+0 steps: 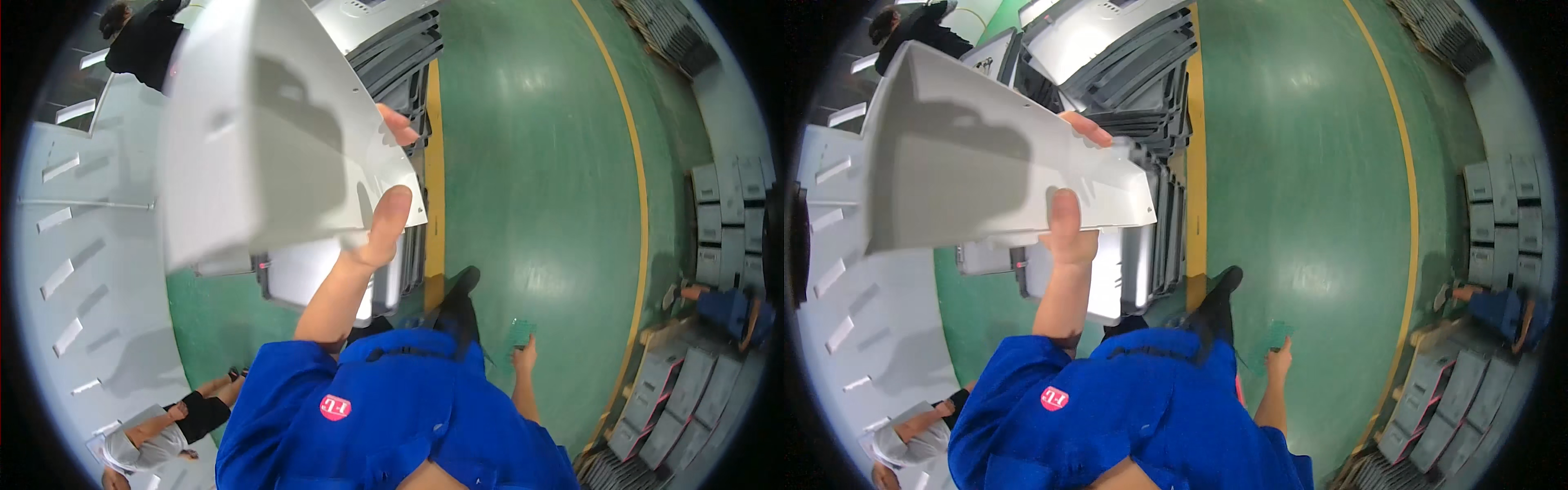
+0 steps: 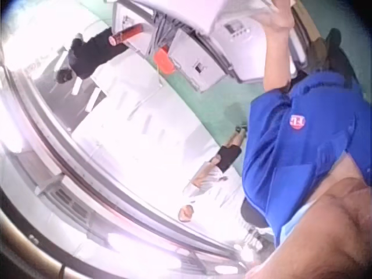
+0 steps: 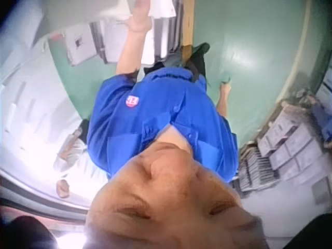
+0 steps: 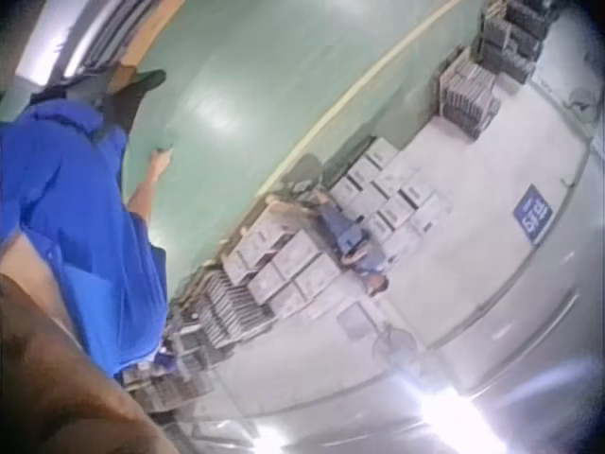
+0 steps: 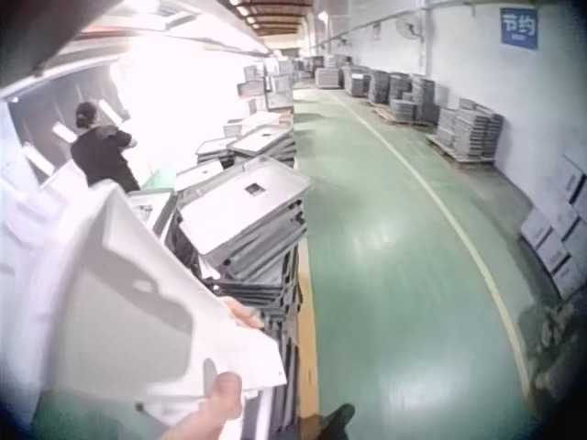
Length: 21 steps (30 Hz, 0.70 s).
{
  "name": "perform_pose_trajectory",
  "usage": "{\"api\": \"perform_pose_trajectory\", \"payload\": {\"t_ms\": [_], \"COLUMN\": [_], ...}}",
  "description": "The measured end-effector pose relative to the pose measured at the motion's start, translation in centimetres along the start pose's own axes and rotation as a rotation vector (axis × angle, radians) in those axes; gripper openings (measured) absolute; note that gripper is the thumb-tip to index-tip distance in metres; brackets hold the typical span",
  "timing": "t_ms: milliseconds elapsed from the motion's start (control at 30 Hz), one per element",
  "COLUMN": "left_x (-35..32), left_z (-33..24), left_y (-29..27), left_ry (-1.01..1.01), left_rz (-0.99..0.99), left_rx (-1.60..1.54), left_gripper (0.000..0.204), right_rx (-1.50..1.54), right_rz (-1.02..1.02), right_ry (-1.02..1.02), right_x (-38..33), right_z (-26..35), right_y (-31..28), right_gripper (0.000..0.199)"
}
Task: Applying protective film to metal fabrication parts.
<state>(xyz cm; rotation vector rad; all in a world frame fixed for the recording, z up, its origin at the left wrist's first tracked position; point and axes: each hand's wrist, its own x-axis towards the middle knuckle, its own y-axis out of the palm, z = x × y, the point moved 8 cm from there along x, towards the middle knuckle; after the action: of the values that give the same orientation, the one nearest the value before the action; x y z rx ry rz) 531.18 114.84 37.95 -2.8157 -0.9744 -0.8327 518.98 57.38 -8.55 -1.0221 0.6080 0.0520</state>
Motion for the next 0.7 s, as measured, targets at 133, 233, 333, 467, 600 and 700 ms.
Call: {"api": "perform_pose_trajectory", "payload": {"t_ms": [133, 233, 333, 467, 600, 700], "left_x": [2.1, 3.1, 4.6, 7.4, 11.1, 14.1], "left_z": [6.4, 9.9, 11.9, 13.4, 13.6, 15.8], "left_y": [6.5, 8.8, 11.0, 13.4, 15.6, 15.9], "left_ry": [0.008, 0.017, 0.045, -0.014, 0.052, 0.037], "left_rz": [-0.065, -0.065, -0.056, -0.157, -0.153, -0.238], "left_rx": [-0.051, 0.008, 0.066, -0.025, -0.047, -0.012], "left_gripper": [0.056, 0.054, 0.053, 0.055, 0.056, 0.054], "right_rx": [-0.246, -0.306, -0.307, -0.417, -0.520, -0.581], "right_rz": [-0.001, 0.005, 0.151, 0.412, 0.750, 0.836], "right_ry": [-0.253, -0.260, -0.268, -0.555, -0.695, -0.819], "right_x": [10.6, 17.4, 22.2, 23.6, 24.3, 26.4], "right_z": [4.1, 8.9, 14.6, 25.7, 36.5, 43.5], "right_y": [-10.8, -15.1, -15.8, -13.9, -11.0, -9.5], "right_gripper": [0.058, 0.044, 0.030, 0.017, 0.019, 0.019]}}
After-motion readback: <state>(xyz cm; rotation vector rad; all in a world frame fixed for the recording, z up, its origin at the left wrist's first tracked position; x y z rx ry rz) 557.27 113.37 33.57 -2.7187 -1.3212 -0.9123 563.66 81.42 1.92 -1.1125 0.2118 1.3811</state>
